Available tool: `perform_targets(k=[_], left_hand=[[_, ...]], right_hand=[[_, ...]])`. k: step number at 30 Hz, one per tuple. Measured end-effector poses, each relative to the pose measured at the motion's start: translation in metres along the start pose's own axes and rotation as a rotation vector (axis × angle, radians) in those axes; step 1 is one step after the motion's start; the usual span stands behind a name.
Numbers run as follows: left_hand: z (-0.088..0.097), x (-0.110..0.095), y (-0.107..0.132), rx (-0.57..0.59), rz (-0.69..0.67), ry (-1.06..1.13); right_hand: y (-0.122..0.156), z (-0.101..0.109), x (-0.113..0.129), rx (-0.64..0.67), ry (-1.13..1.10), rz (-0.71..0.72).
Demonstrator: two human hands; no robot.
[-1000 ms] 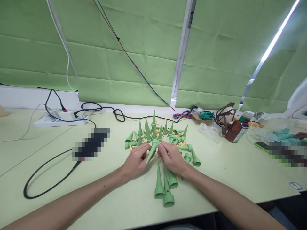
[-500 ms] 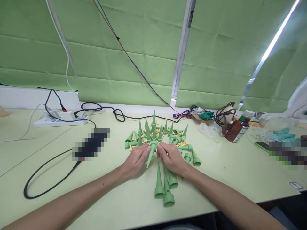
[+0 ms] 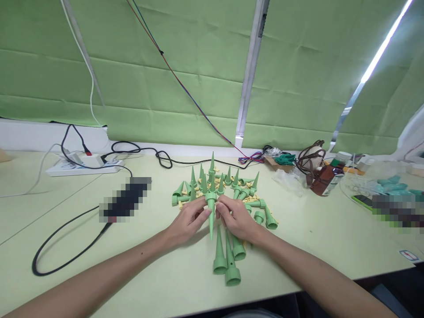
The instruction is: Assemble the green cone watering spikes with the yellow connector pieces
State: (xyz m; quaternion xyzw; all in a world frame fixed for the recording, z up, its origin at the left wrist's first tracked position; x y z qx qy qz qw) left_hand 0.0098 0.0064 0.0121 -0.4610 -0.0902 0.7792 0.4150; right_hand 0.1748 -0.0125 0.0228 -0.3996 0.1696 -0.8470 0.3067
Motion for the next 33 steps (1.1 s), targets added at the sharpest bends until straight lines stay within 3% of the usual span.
perform_targets(k=[7,33], left_hand=[[-0.0013,0.007,0.0019,-0.049,0.055,-0.006],[-0.0026,0.0059,0.0033,-0.071,-0.015,-0.113]], right_hand=[[0.0003,-0.0008,-0.0018,0.028,-0.036,-0.012],[0.0005,-0.0014,-0.0035,0.083,-0.09,-0.032]])
Point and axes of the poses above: each hand's wrist, its own y-axis away from the middle knuckle, its own z-axis out of the back of the hand, x = y × z, the point moved 3 cm from there along -y, towards the middle knuckle, and after that the axes turned 8 degrees about y, right-handed, at the moved point
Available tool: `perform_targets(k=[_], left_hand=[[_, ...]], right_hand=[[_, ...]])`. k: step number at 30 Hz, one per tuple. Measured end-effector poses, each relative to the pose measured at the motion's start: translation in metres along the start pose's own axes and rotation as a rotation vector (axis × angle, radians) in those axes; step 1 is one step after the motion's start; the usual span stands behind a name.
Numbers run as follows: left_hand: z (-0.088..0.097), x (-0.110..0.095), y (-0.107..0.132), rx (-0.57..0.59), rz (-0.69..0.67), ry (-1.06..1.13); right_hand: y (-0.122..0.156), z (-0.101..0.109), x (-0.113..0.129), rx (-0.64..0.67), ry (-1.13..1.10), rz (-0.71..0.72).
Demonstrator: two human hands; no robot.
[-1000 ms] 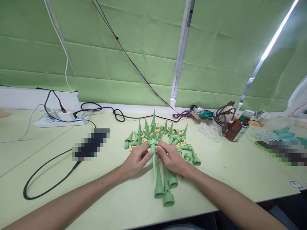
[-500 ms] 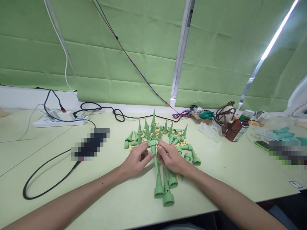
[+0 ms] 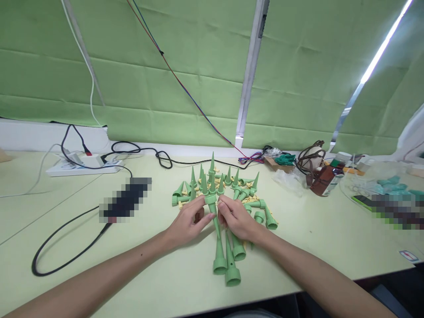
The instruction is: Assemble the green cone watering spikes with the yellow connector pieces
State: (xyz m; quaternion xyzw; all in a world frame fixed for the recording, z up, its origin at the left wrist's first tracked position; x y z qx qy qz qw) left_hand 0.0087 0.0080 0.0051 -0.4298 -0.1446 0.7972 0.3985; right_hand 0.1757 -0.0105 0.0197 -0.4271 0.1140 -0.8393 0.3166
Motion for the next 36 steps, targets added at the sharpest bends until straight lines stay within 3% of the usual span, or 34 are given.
perform_targets(k=[36], left_hand=[[-0.0017,-0.0016,0.0022,-0.071,-0.049,0.099]], right_hand=[[0.0,-0.0002,-0.002,-0.002,0.036,0.016]])
Point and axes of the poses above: each hand's wrist, its own y-axis away from the middle knuckle, its own z-axis out of the back of the hand, x = y × z, the point moved 3 cm from there along -y, towards the middle knuckle, and after that the axes turned 8 degrees about y, right-handed, at the moved point
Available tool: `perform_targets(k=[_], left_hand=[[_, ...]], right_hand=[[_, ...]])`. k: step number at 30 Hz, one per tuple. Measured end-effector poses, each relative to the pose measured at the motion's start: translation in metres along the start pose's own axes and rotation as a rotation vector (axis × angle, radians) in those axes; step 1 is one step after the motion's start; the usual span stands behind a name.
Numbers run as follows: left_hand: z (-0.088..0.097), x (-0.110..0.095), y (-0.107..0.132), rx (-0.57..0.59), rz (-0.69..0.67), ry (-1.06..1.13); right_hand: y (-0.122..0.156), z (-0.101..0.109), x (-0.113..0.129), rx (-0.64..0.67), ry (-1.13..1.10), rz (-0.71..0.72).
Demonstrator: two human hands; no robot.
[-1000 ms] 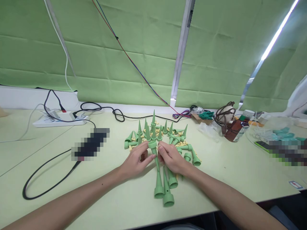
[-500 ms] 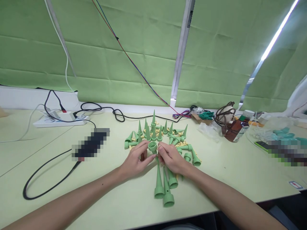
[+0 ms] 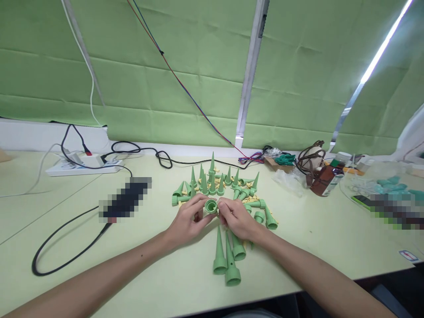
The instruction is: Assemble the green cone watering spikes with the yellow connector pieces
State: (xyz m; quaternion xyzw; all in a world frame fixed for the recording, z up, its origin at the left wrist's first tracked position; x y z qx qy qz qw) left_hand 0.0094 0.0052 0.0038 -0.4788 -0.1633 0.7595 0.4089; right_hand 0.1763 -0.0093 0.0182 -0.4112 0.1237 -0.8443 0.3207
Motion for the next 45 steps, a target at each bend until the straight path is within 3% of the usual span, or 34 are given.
perform_targets(k=[23,45], left_hand=[[-0.0003,-0.0016,0.0034,-0.009,-0.042,-0.038],[-0.0031,0.0039,0.0013,-0.004,0.058,-0.064]], right_hand=[[-0.0004,0.0005,0.0019,-0.013,0.082,-0.001],[-0.0002,-0.0047,0.0014,0.004,0.085,-0.028]])
Point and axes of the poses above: each hand's wrist, its own y-axis away from the middle knuckle, its own z-axis out of the back of the hand, x = y × z, the point moved 3 cm from there along -y, towards the middle knuckle, and after that the axes turned 8 degrees about y, right-handed, at the moved point
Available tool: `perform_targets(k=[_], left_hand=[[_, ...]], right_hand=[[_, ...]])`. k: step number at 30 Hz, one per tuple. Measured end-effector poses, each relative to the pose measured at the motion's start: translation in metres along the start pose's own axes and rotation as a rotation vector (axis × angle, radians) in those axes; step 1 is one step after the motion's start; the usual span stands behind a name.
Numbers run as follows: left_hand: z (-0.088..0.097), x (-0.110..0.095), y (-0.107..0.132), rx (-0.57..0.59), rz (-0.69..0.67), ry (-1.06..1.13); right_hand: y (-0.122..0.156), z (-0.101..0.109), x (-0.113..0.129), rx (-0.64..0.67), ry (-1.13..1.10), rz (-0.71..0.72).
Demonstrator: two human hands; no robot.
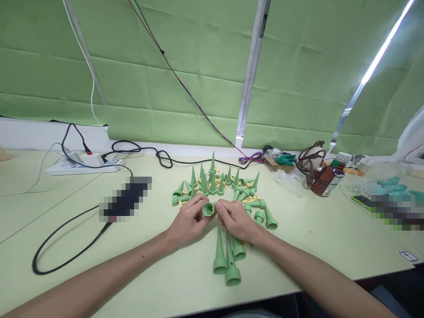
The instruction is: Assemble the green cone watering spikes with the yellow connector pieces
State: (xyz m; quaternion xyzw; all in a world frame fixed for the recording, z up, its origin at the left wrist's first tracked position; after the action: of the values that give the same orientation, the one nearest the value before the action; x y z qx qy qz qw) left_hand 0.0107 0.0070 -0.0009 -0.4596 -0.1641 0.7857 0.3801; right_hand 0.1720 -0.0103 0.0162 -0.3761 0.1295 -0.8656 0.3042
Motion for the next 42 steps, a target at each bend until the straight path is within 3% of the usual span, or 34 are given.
perform_targets(k=[9,17,25,42], left_hand=[[-0.001,0.0,-0.002,0.03,-0.054,-0.008],[0.001,-0.003,-0.004,0.128,-0.009,0.052],[0.005,-0.006,-0.006,0.154,0.019,0.156],[0.004,0.009,-0.002,0.187,0.22,0.284]], right_hand=[[0.0,0.0,0.001,0.009,0.001,0.007],[0.0,0.001,0.0,-0.009,0.006,0.008],[0.0,0.002,0.0,-0.019,0.003,0.011],[-0.001,0.005,0.002,-0.03,-0.063,0.008]])
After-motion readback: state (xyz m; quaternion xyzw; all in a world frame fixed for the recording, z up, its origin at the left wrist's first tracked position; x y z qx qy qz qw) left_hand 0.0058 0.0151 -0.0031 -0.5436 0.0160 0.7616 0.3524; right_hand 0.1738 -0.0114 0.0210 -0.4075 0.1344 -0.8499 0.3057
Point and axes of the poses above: each hand's wrist, its own y-axis away from the middle knuckle, its own z-axis out of the back of the hand, x = y × z, the point moved 3 cm from there along -y, towards the middle knuckle, and after that the axes turned 8 degrees about y, right-handed, at the moved point
